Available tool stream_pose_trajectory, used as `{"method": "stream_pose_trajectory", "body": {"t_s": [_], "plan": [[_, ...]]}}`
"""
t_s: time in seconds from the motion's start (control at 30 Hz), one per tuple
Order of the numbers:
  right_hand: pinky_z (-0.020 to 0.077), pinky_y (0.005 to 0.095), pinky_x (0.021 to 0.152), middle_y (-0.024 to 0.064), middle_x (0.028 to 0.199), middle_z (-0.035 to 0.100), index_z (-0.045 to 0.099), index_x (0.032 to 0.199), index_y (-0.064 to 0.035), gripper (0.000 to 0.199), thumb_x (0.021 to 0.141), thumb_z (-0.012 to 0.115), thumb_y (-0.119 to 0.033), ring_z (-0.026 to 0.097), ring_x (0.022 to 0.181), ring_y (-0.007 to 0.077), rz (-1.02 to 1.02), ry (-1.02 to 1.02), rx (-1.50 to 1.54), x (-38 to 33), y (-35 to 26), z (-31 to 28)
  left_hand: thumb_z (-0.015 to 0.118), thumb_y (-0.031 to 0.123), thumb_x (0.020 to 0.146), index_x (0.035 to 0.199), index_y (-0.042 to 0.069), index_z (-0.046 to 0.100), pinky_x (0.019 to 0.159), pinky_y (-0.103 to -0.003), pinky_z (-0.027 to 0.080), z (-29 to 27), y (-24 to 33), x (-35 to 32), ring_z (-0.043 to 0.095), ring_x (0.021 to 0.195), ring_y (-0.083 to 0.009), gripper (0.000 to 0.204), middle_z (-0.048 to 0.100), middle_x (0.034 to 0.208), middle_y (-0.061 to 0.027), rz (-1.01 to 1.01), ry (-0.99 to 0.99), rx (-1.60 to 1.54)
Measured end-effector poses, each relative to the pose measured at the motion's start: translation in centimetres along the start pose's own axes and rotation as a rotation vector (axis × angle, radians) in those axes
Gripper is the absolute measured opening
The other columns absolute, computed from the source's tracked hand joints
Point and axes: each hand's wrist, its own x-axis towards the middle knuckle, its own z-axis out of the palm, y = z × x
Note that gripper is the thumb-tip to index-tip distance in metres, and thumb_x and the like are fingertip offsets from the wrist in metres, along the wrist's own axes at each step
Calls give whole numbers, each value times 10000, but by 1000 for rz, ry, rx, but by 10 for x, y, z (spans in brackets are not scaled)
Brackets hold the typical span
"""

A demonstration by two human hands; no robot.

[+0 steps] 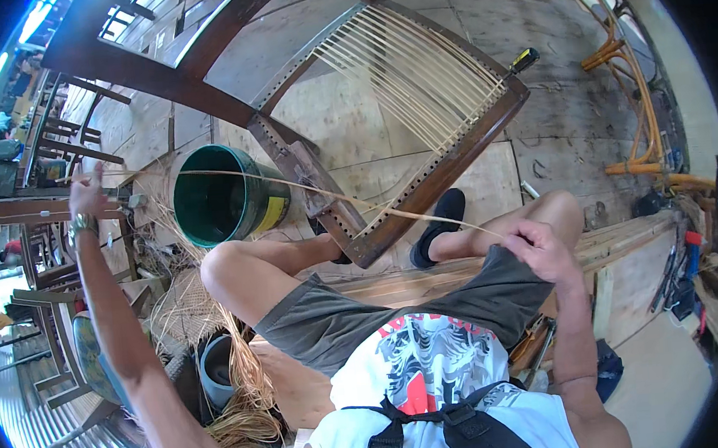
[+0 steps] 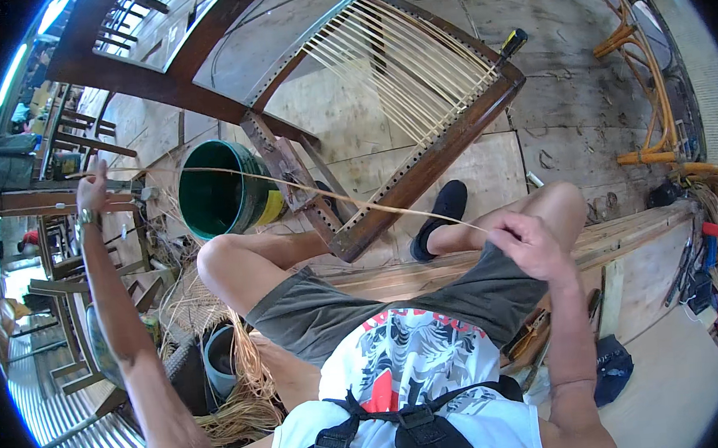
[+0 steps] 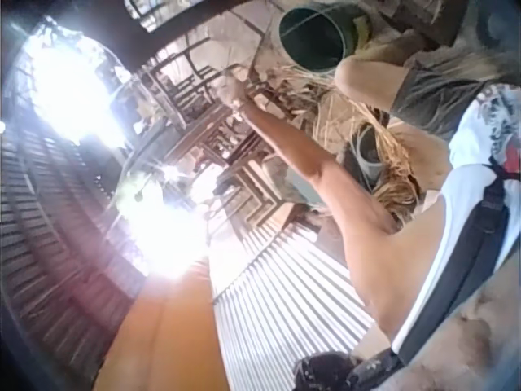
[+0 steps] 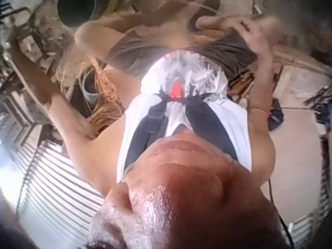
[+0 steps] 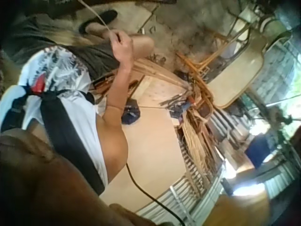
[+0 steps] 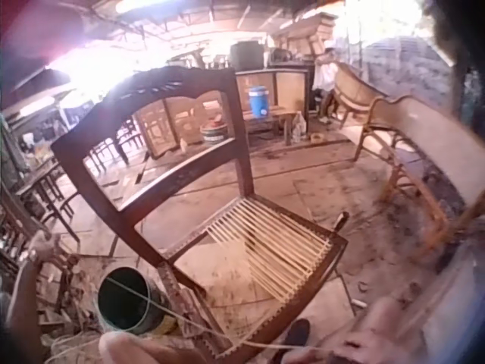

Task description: The person is repairing a chair by weaving rattan or similar natural fibers onto the seat frame.

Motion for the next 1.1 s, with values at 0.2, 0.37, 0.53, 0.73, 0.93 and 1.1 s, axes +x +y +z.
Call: {"method": "stream_pose_trajectory", "body": {"t_s": [0.2, 0.37, 0.53, 0.73, 0.93, 1.1], "plan": [[351, 185, 545, -70, 705, 515, 651, 945, -36, 109, 990, 608, -126, 434, 625, 8, -2, -176, 401, 30, -35, 88, 496, 467, 982, 1047, 4, 649, 717, -326, 540, 73, 99, -293, 656, 812, -185, 493, 691, 975, -117, 304, -1027, -992], [333, 183, 543, -72, 707, 507, 651, 948, -34, 98, 991, 600, -106, 409, 609, 2, -16, -328, 481, 33, -57, 139, 529, 371, 1034, 1391, 5, 491, 932, -327, 505, 131, 190, -433, 625, 1078, -186, 513, 644, 1219, -102, 13, -1158, -1639], [441, 251, 616, -33, 699, 533, 645, 945, -22, 92, 972, 605, -101, 514, 676, 67, -130, -312, 60, 4, -35, 104, 530, 274, 1044, 1077, 42, 627, 737, -275, 545, 127, 180, -396, 673, 849, -146, 253, 702, 972, -100, -153, -728, -1777], [464, 328, 646, 98, 705, 568, 602, 898, -2, 184, 947, 604, -180, 534, 660, 154, 47, 324, -553, -41, 62, -58, 582, 212, 1016, 1079, 18, 645, 759, -301, 580, 134, 92, -268, 690, 850, -183, 214, 690, 960, -89, -216, -536, -1652], [470, 497, 776, 203, 959, 651, 566, 1028, -67, 228, 988, 531, -289, 634, 922, 403, 221, 867, -875, -92, 166, -246, 610, 206, 1001, 1118, 40, 650, 695, -263, 574, 161, 47, -189, 680, 854, -162, 207, 692, 969, -77, -248, -426, -1616], [466, 529, 879, 154, 1200, 619, 568, 1091, -147, 210, 967, 552, -316, 566, 1108, 434, 680, 1058, -1077, -100, 181, -309, 621, 212, 998, 1125, 66, 666, 664, -223, 515, 148, 86, -192, 664, 832, -120, 200, 695, 956, -40, -323, -433, -1682]]}}
